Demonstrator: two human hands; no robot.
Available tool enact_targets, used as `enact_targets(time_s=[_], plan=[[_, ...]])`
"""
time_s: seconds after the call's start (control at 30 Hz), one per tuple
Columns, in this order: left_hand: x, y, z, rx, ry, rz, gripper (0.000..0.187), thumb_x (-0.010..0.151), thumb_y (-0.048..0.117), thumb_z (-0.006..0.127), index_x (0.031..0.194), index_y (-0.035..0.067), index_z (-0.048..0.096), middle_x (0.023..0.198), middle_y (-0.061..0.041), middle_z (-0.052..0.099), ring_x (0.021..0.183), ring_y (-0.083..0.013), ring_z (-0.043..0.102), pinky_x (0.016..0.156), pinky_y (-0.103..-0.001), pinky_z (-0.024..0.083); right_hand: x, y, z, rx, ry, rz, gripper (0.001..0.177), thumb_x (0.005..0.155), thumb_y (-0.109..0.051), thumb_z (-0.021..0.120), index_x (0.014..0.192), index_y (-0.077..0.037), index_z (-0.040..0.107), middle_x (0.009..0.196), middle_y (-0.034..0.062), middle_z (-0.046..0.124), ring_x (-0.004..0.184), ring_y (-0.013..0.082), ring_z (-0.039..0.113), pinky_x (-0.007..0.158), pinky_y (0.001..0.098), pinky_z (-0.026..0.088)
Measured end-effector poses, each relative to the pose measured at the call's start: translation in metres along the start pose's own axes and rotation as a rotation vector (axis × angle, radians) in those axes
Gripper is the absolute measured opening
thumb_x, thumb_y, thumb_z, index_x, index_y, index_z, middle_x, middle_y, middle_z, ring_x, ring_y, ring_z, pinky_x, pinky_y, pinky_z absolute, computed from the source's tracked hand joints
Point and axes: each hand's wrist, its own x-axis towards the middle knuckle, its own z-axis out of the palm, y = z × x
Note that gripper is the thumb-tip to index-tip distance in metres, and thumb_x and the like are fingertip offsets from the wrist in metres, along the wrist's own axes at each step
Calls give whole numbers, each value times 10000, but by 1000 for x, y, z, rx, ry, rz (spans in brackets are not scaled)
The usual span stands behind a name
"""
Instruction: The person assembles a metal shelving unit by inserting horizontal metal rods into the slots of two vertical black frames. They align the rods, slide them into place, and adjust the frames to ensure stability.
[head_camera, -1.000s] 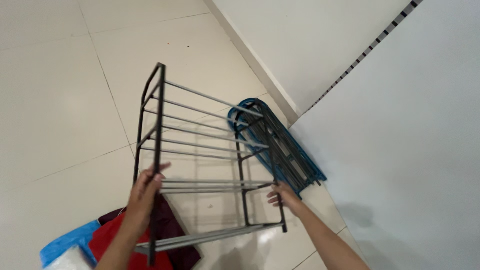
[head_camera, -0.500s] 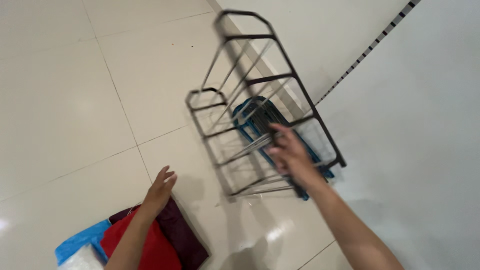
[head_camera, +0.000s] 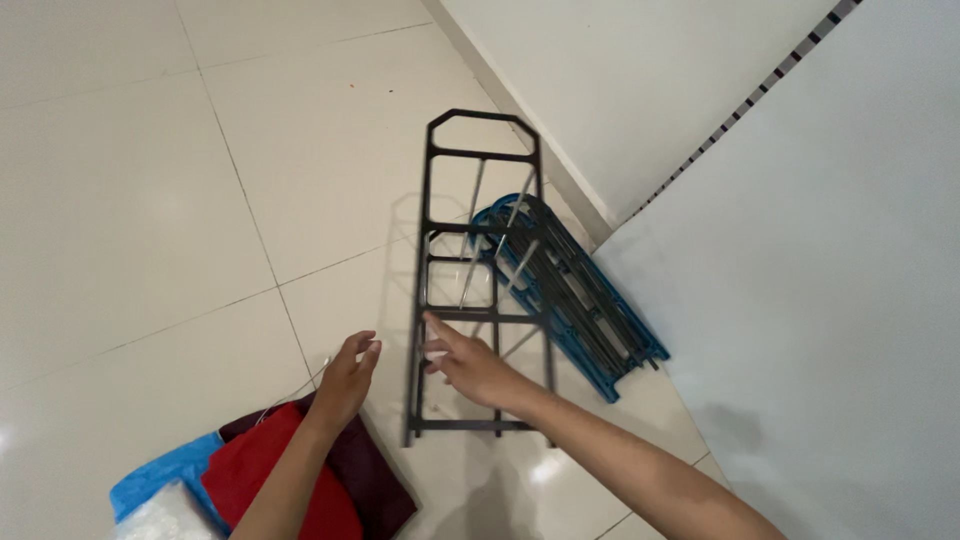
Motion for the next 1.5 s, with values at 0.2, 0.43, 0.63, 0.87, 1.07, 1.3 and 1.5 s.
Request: enact_targets(time_s=[0.2,0.43,0.63,0.87,1.07,1.3,1.5], plan=[[-20,42,18,-141,60,-83,481,1066,375,384,1357,15,516,1181,-166,728,951,-268,737,875,-388,562,-29,15,-27,-701,533,-234,453,962,-124,579,1413,-140,545,1417,63,574,1303,277,607,1065,437,492],[-55,99,42,238,152,-58,392,1062,313,352,1347,89,502,847,-109,748,755,-260,704,702,-429,534,-64,37,-8,-388,592,-179,810,981,-102,551,1627,-62,65,1699,202,45,1286,382,521,797,367,572],[-70,112,40,225,101,-165,388,1107,288,322,1381,66,485,798,-184,703,724,-372,703,684,-486,540,-69,22,-12,-367,470,-30,784,957,-111,539,1609,-118,103,1713,168,-3,789,323,658,672,402,554],[-79,94,32,304,219,-133,496,1040,306,395,1466,52,387,1151,-130,679,1002,-317,678,838,-450,541,-54,16,-5,-440,379,-129,734,961,-122,539,1598,-84,178,1698,208,15,1013,373,656,778,411,562],[-80,82,42,933,427,351,690,938,329,502,1547,71,306,1617,-146,268,1487,-340,255,1153,-608,239,-44,16,1,-805,335,-8,730,957,-223,542,1592,-113,198,1691,209,10,1307,417,454,1020,549,415],[-69,73,51,1060,359,355,707,958,344,473,1593,119,261,1674,-125,170,1539,-383,127,1175,-688,136,-42,17,-5,-971,481,-250,696,994,-232,517,1609,-94,222,1685,232,47,1556,450,25,1157,737,7],[-64,66,53,1020,394,385,707,963,376,465,1592,124,262,1683,-119,161,1540,-397,131,1176,-696,114,-33,2,9,-912,587,-368,692,1028,-248,497,1626,-98,184,1692,253,34,1566,466,21,1172,739,-8]])
